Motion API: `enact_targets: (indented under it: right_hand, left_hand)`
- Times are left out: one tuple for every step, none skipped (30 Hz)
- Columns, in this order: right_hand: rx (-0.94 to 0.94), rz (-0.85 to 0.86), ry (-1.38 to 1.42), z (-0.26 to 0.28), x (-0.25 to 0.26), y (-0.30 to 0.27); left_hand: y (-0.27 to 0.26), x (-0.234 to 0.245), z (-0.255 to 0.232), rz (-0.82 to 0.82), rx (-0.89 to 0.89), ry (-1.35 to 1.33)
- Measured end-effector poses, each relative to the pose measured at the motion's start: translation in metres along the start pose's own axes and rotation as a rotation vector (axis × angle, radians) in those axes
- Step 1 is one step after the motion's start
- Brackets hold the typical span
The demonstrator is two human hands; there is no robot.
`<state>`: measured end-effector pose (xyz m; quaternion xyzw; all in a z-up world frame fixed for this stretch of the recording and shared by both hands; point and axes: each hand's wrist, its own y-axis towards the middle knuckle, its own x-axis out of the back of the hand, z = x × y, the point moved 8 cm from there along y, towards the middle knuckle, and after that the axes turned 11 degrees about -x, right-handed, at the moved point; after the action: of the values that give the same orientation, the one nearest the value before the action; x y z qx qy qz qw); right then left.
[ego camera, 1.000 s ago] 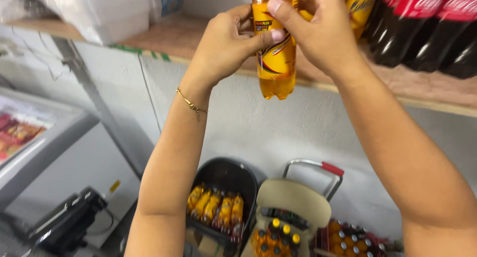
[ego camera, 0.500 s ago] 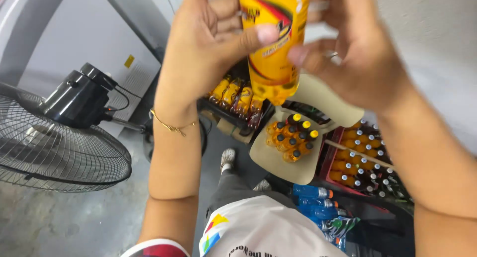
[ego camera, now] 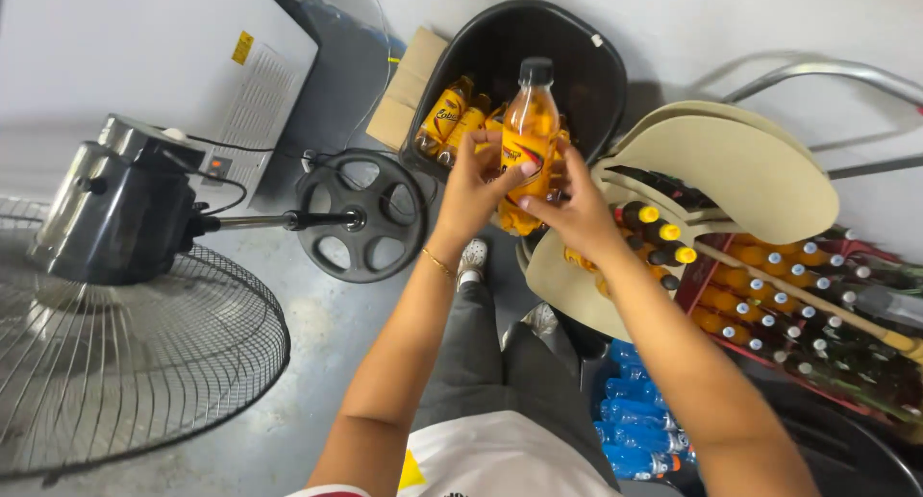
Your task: The person repeatedly picks up bottles of orange soda from a wooden shelf and places them into a black bucket on the floor. The task involves moving the bottles one by one or in small groups from the shelf to the bucket.
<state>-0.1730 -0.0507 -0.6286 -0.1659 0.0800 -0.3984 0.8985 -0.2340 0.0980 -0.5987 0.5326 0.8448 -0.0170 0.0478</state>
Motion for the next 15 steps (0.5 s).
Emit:
enact_targets:
  right_hand:
    - [-0.015,0.0,0.005,-0.028,-0.005,0.016]
    - [-0.054,-0.025,0.037,-0.059,-0.008,0.03]
    - [-0.09,-0.052,0.068,-0.089,-0.008,0.046]
    - [-0.101,-0.054,0.073,-0.112,-0.013,0.059]
    - [-0.146,-0.083,0.083,-0.138,-0.016,0.07]
    - [-0.192,-0.113,0.093,-0.164,-0.019,0.081]
    - [-0.206,-0.111,0.098,-0.174,-0.024,0.092]
    - [-0.296,-0.173,0.02,-0.19,-0.024,0.101]
    - [-0.382,-0.236,-0.057,-0.205,-0.024,0.111]
    - [-0.392,-0.234,-0.052,-0.213,-0.025,0.125]
    - [-0.436,-0.273,-0.138,-0.224,-0.022,0.135]
    - [-0.48,-0.311,-0.224,-0.233,-0.018,0.144]
    - [-0.491,-0.313,-0.22,-0.238,-0.019,0.155]
    - [-0.541,-0.32,-0.264,-0.244,-0.018,0.164]
    - [-0.589,-0.327,-0.311,-0.25,-0.016,0.174]
  left_hand:
    - [0.001,0.004,0.03,0.0,0.015,0.0]
    - [-0.001,0.012,0.062,-0.05,0.068,0.02]
    - [-0.001,0.018,0.094,-0.097,0.116,0.041]
    - [-0.002,0.021,0.112,-0.095,0.127,0.042]
    - [-0.008,0.025,0.134,-0.1,0.211,0.071]
    - [-0.014,0.03,0.156,-0.104,0.295,0.1]
    - [-0.017,0.039,0.199,-0.105,0.31,0.102]
    - [-0.024,0.046,0.245,-0.086,0.379,0.119]
    - [-0.031,0.054,0.29,-0.065,0.445,0.138]
    - [-0.029,0.058,0.295,-0.064,0.455,0.142]
    - [-0.028,0.059,0.301,-0.064,0.478,0.094]
    - [-0.028,0.059,0.306,-0.065,0.501,0.045]
    - [-0.026,0.059,0.321,-0.06,0.511,0.047]
    - [-0.022,0.06,0.332,-0.078,0.458,0.037]
    - [-0.015,0.06,0.342,-0.096,0.401,0.024]
